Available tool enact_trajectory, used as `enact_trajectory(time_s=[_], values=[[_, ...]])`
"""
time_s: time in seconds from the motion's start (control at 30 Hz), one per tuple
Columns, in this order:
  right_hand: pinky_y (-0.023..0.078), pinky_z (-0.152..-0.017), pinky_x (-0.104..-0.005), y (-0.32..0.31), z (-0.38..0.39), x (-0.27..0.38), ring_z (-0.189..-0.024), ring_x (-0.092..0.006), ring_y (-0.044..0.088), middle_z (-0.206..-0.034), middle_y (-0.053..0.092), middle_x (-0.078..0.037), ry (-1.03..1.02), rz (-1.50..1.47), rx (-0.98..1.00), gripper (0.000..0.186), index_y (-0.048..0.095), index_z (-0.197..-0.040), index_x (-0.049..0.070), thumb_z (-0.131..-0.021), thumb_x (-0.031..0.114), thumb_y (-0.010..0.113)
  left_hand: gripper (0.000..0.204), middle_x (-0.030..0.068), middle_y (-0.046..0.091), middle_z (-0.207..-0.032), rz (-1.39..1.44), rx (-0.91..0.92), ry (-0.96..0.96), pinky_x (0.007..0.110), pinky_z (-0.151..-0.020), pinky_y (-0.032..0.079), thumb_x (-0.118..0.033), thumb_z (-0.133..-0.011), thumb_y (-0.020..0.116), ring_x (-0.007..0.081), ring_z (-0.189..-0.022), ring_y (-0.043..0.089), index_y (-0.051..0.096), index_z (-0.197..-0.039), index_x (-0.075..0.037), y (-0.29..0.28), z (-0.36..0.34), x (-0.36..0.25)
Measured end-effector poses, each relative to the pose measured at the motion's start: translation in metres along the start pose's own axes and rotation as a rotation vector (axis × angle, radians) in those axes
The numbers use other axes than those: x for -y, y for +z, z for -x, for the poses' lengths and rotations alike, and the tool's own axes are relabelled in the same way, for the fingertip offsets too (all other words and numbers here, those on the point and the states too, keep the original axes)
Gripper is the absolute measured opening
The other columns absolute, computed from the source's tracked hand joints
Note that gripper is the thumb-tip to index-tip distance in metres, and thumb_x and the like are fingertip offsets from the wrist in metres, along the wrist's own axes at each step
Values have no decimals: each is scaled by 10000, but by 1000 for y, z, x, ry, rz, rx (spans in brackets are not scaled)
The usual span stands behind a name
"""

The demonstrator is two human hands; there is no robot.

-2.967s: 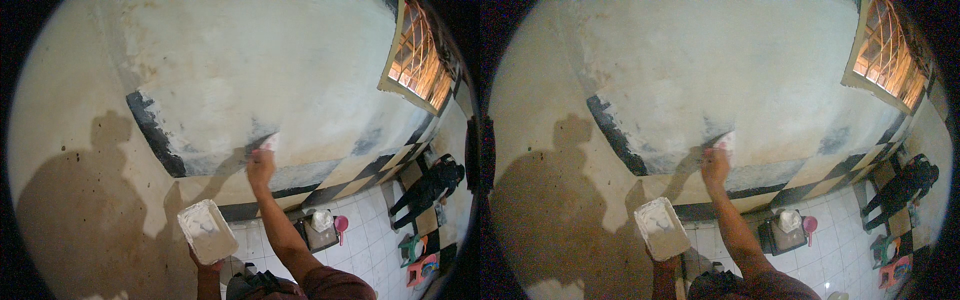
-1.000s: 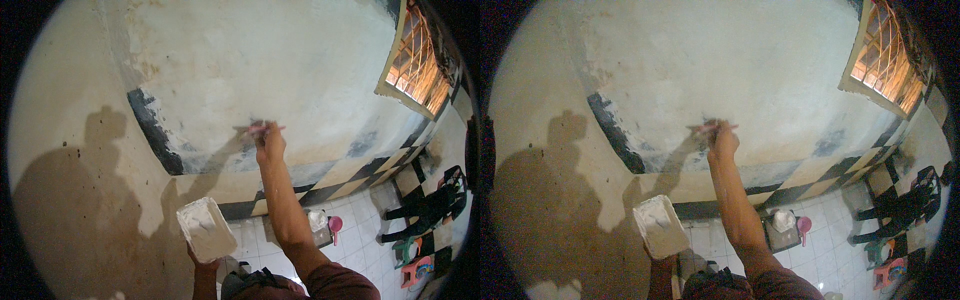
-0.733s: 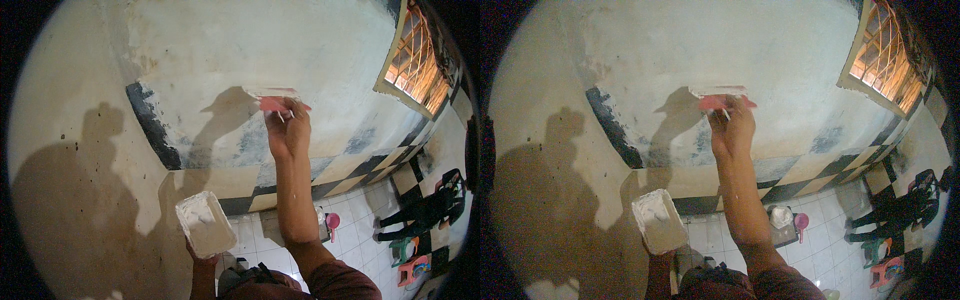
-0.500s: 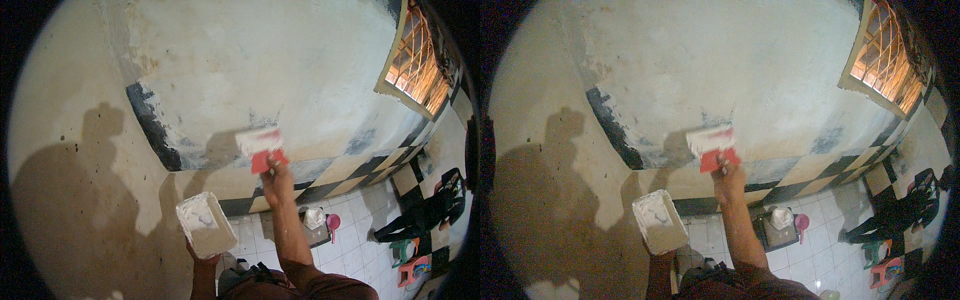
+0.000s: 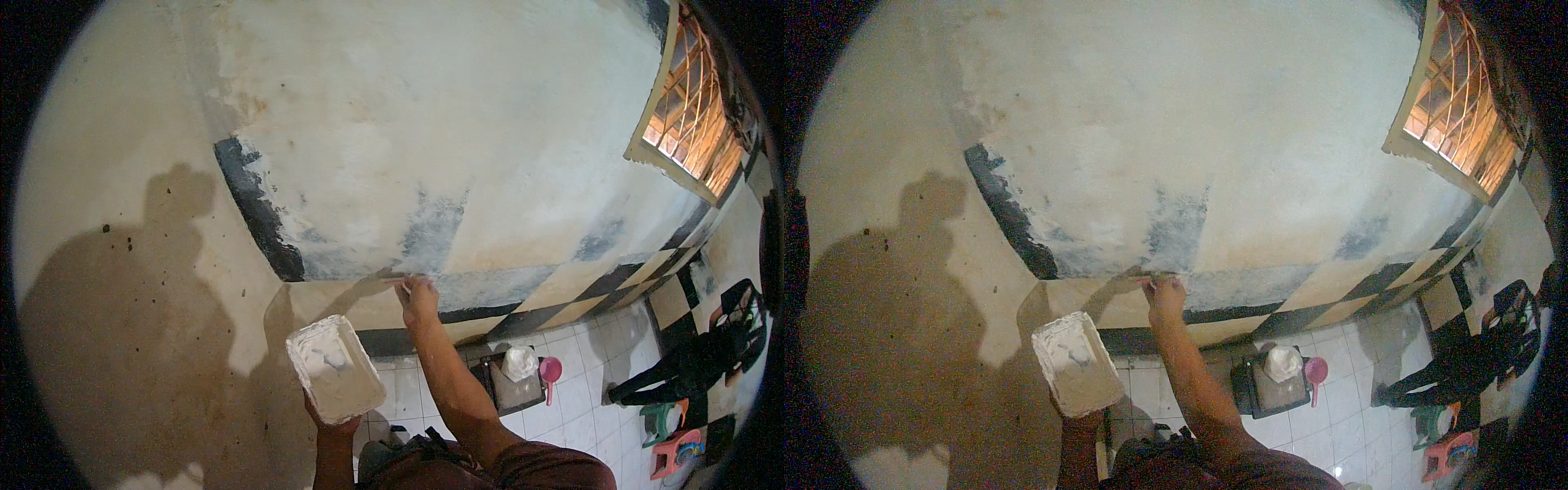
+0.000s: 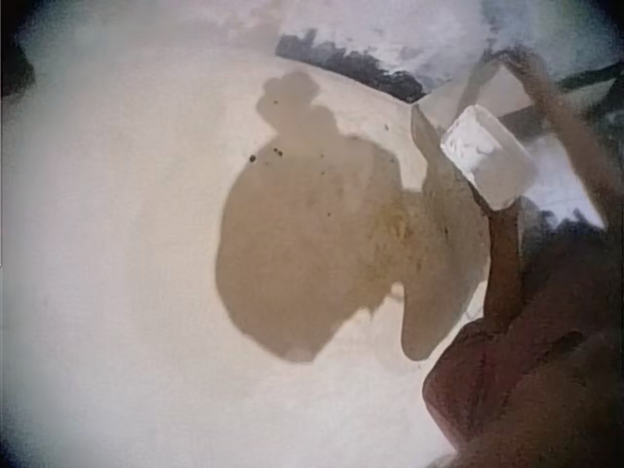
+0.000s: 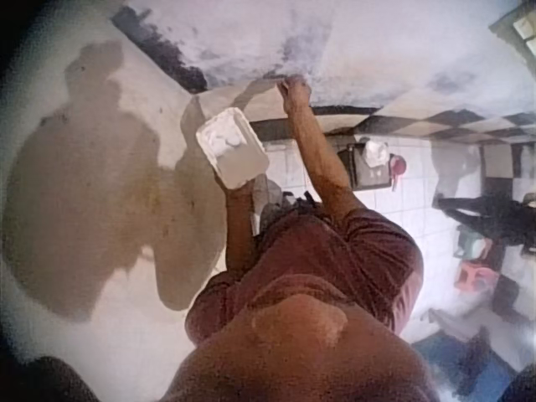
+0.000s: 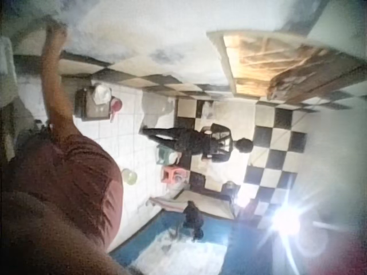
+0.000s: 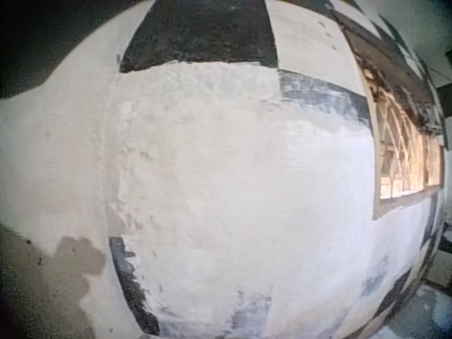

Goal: The person applies plaster to a tiled wall using a putty knife, regularly scooping more plaster from a plastic container and mixing in water from a pink scoop.

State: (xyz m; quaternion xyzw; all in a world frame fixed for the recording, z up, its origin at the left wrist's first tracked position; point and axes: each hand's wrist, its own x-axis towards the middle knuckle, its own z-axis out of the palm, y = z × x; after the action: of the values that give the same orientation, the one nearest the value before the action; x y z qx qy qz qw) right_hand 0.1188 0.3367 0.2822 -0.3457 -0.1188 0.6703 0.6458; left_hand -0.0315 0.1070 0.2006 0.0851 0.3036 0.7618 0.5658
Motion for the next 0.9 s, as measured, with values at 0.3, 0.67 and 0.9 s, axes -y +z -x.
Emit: enact_trajectory(time_s=[0.3,0.67,0.9], values=[[520,-796,-367,129,48,133,-773,-203,554,-908,554,-84,-156,-132,173,146,540,-935,44,-935,187,515,530,91,595,-1235,128,56,-4,535,-935,479,-507,-911,457,324,-1102,590,526,-1290,-142,37,8,-3],[532,-861,-375,12,60,89,-981,-221,609,-1042,603,-77,-97,-67,167,186,547,-1073,30,-888,18,555,528,96,593,-1243,453,171,-146,528,-938,481,-482,-921,454,316,-1104,593,502,-1320,-140,75,15,-18],[560,-776,-375,-74,30,13,-922,-228,632,-1060,605,-106,6,25,-46,186,537,-1053,11,-872,-34,534,545,96,587,-1254,411,166,-138,548,-926,485,-494,-907,464,320,-1101,596,494,-1327,-147,71,14,-15]])
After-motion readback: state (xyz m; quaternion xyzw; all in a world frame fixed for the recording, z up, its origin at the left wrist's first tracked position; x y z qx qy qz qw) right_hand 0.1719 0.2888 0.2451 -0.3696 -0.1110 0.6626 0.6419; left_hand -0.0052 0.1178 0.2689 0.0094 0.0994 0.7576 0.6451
